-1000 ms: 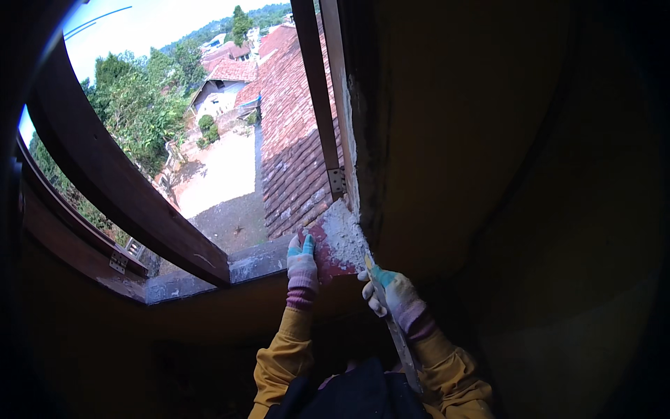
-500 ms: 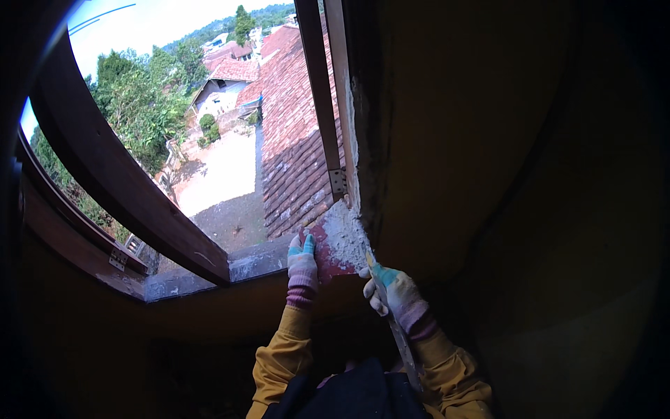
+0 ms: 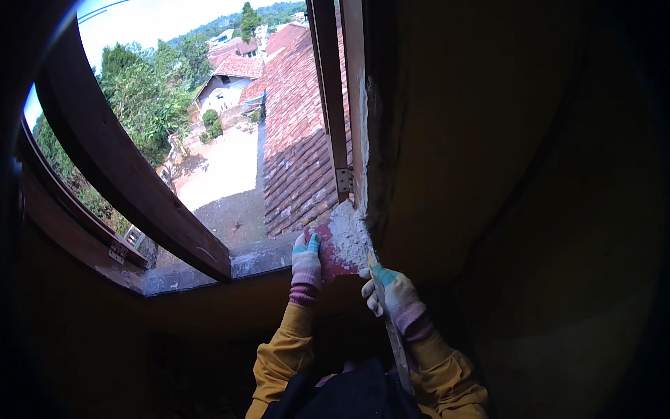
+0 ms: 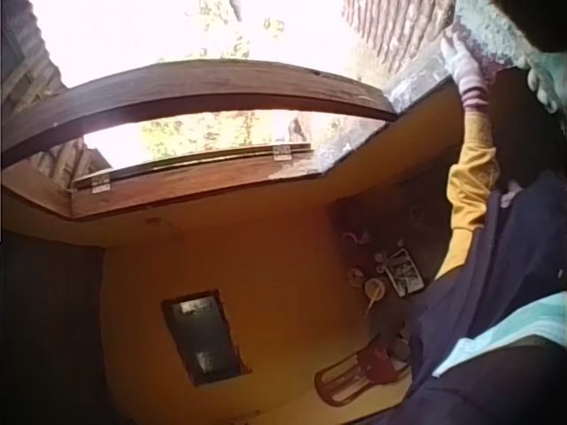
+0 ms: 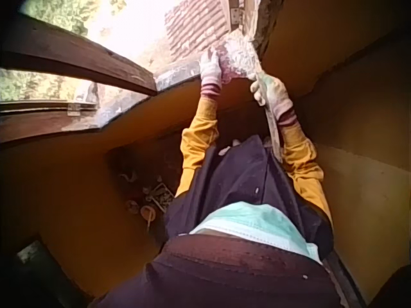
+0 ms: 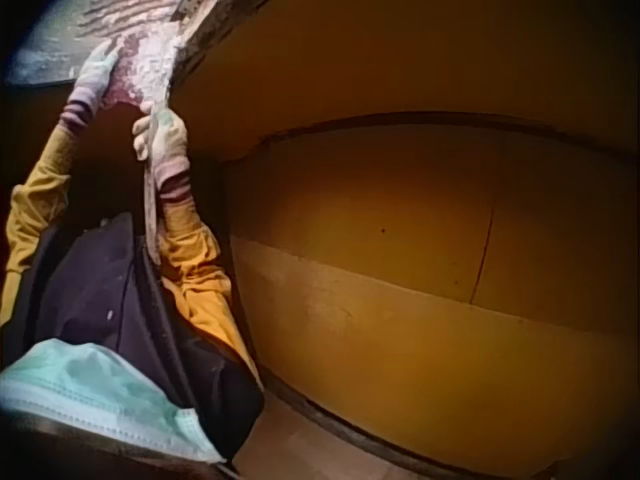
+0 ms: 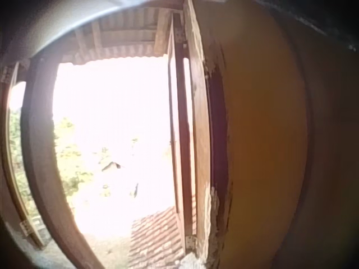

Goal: The person applies plaster around a wooden window frame, scooping plaster from a handheld board and smoothing it onto the wall edge with a putty knife.

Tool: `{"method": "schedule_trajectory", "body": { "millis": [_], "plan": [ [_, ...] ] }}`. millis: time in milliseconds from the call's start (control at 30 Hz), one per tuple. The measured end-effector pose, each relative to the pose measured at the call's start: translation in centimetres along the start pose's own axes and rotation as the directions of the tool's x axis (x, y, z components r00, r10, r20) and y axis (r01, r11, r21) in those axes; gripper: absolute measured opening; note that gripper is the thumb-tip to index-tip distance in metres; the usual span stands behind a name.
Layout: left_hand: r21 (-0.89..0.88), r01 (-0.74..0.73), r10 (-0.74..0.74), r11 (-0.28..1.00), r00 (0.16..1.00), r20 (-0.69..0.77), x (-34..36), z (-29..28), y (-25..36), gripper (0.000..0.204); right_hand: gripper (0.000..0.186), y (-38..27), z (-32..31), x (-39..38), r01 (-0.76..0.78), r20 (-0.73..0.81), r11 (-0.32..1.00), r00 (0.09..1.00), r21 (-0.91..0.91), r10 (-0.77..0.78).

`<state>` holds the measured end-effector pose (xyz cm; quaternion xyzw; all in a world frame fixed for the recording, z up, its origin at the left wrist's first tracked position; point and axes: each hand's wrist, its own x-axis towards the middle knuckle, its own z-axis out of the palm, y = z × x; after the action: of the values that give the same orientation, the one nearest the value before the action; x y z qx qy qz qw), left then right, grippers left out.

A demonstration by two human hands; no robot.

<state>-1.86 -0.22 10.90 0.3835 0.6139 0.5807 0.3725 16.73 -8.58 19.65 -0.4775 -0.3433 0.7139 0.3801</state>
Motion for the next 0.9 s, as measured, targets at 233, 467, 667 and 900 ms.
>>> {"method": "schedule_trajectory", "body": {
  "millis": [233, 467, 667, 900],
  "plan": [
    [-0.035, 0.003, -0.003, 0.999, 1.000, -0.015, 0.2, -0.1, -0.4, 0.032, 0.042, -0.1, 0.8, -1.5, -0.043, 0.071, 0.994, 0.996, -0.097, 0.050],
    [0.052, -0.001, 0.002, 0.999, 1.000, -0.026, 0.4, 0.2, -0.9, 0.035, 0.037, -3.3, 2.1, -3.2, 0.140, 0.097, 0.976, 0.987, -0.170, -0.125],
    [-0.104, 0.012, -0.010, 0.994, 1.000, 0.015, 0.5, 0.4, -1.6, 0.035, 0.039, -6.1, 3.4, -4.7, 0.200, 0.106, 0.940, 0.978, -0.276, -0.177],
    [-0.150, -0.007, 0.011, 0.989, 1.000, 0.020, 0.4, 0.3, -1.7, 0.034, 0.041, -7.6, 5.3, -5.9, 0.269, 0.051, 0.884, 0.961, -0.383, -0.270]
  ]
}}
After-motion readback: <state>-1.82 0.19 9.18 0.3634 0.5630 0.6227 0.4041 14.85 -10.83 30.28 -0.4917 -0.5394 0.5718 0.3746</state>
